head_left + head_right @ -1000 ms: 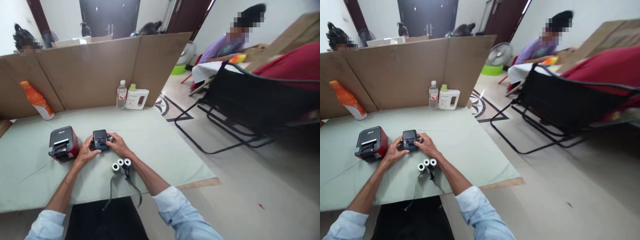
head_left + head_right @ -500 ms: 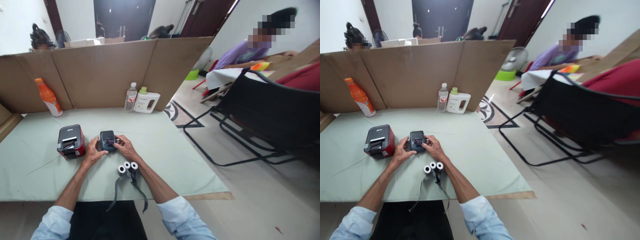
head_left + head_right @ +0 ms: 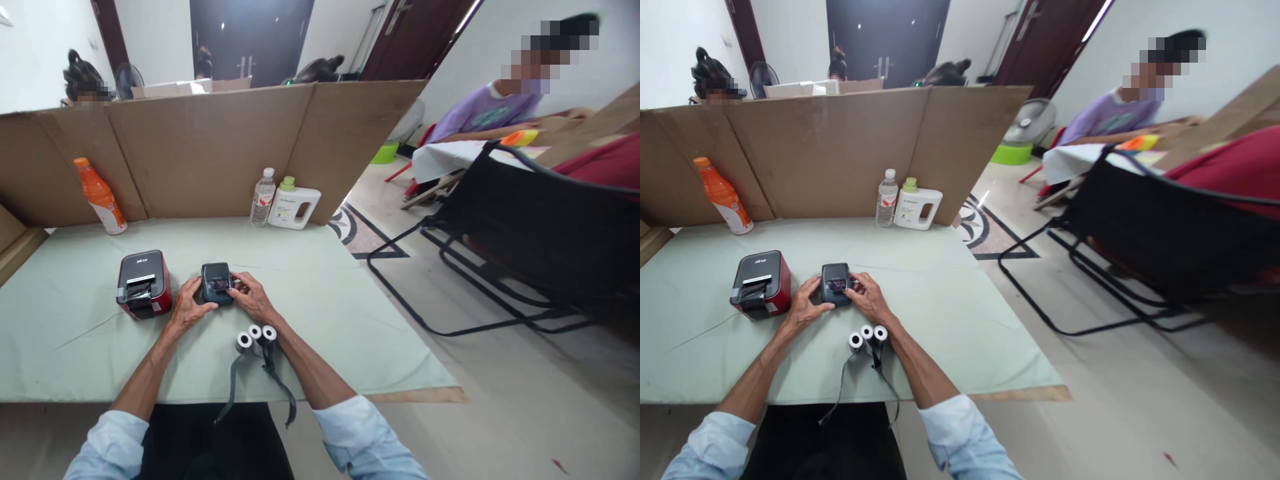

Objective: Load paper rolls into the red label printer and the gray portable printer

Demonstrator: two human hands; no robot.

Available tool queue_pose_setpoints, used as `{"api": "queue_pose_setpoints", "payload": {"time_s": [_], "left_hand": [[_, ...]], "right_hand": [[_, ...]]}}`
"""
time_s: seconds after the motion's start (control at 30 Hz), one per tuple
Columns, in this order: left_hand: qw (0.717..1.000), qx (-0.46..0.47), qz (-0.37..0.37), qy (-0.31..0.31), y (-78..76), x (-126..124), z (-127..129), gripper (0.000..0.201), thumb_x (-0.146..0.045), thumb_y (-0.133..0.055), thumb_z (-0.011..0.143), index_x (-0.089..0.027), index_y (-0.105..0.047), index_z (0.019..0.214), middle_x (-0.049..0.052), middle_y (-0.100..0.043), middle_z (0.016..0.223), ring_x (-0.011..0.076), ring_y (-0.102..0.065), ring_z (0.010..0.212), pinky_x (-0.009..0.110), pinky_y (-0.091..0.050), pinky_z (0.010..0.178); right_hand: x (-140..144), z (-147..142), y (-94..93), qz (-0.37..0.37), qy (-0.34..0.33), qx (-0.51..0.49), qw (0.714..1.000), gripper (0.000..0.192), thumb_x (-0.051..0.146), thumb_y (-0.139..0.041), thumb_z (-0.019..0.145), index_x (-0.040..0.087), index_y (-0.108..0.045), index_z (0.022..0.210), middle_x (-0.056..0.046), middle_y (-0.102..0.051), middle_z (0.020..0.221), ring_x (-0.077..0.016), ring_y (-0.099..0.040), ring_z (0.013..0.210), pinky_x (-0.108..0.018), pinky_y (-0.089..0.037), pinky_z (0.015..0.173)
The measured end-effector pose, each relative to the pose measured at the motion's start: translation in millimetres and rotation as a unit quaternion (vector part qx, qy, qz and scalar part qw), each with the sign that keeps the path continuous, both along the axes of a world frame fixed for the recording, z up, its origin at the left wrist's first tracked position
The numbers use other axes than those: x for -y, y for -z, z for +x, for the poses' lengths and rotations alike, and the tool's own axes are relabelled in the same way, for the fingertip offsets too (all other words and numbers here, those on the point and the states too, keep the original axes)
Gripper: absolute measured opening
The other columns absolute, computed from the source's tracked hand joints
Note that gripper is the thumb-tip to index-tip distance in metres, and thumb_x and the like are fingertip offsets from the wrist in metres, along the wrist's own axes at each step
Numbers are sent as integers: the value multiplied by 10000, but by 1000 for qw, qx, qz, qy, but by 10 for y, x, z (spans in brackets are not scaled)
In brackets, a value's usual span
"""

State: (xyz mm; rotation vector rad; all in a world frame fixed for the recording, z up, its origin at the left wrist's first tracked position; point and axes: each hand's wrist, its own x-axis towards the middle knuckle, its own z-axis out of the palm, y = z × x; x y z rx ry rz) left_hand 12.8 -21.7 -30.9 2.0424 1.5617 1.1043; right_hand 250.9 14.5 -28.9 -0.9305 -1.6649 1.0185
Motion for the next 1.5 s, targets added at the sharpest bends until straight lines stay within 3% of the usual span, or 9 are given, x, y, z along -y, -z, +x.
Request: {"api": "queue_pose_setpoints", "payload": {"time_s": [0.47, 0.63, 0.73, 0.8, 0.93, 1.17, 1.3, 1.5], "left_hand": [[999, -23, -2, 37, -215, 10, -10, 822, -442, -874, 720, -175, -572, 1436, 191, -593, 1451, 371, -567, 1347, 548, -451, 1153], [998, -26, -26, 43, -340, 26, -30, 692, -438, -858, 725, -179, -662, 1336, 163, -663, 1364, 366, -604, 1291, 525, -472, 1134], [996, 22, -72, 50, -424, -44, -66, 440, -389, -745, 821, -184, -739, 1210, 129, -710, 1296, 325, -651, 1224, 471, -507, 1097], [991, 62, -112, 26, -462, -123, -77, 295, -327, -648, 873, -177, -780, 1090, 105, -749, 1210, 295, -680, 1162, 433, -528, 1064], [974, 118, -183, -56, -489, -289, -33, 228, -262, -587, 877, -149, -783, 903, 64, -777, 927, 245, -722, 916, 347, -599, 843], [963, 133, -204, -113, -469, -444, 54, 105, -170, -617, 821, -166, -710, 870, -16, -645, 610, 154, -633, 570, 226, -510, 532], [955, 145, -225, -129, -492, -487, 66, 54, -171, -625, 814, -166, -673, 838, -29, -596, 556, 148, -590, 492, 212, -435, 440], [945, 176, -243, -128, -564, -499, 82, 62, -202, -689, 782, -169, -640, 798, -29, -599, 573, 139, -610, 517, 191, -422, 432]], "right_hand": [[-4, -16, 5, -10, -10, 2, 1000, 605, 360, -796, 788, 249, -640, 1362, -45, -590, 1090, -181, -598, 863, -332, -538, 731], [-21, -12, 20, -2, -15, 23, 1000, 670, 409, -817, 777, 257, -614, 1397, -53, -578, 1107, -192, -578, 877, -355, -545, 765], [-32, -8, 23, 5, -20, 47, 999, 724, 416, -827, 768, 260, -590, 1434, -48, -562, 1106, -187, -562, 862, -367, -547, 802], [-39, -10, 28, 9, -23, 62, 998, 746, 415, -831, 767, 269, -574, 1452, -43, -551, 1106, -186, -560, 865, -370, -545, 822], [-51, -17, 33, 22, -27, 83, 996, 784, 399, -839, 771, 262, -542, 1484, -32, -532, 1085, -188, -560, 874, -372, -539, 835], [-26, -16, -59, 25, -38, 104, 994, 824, 358, -863, 754, 274, -515, 1496, -24, -526, 1085, -188, -565, 881, -368, -528, 867], [-6, -26, -107, 39, -36, 110, 993, 786, 361, -861, 754, 275, -540, 1467, -15, -522, 1047, -188, -552, 867, -357, -519, 848], [0, -43, -125, 40, -27, 107, 993, 745, 376, -857, 757, 283, -556, 1433, -7, -517, 1031, -181, -540, 836, -352, -520, 822]]}}
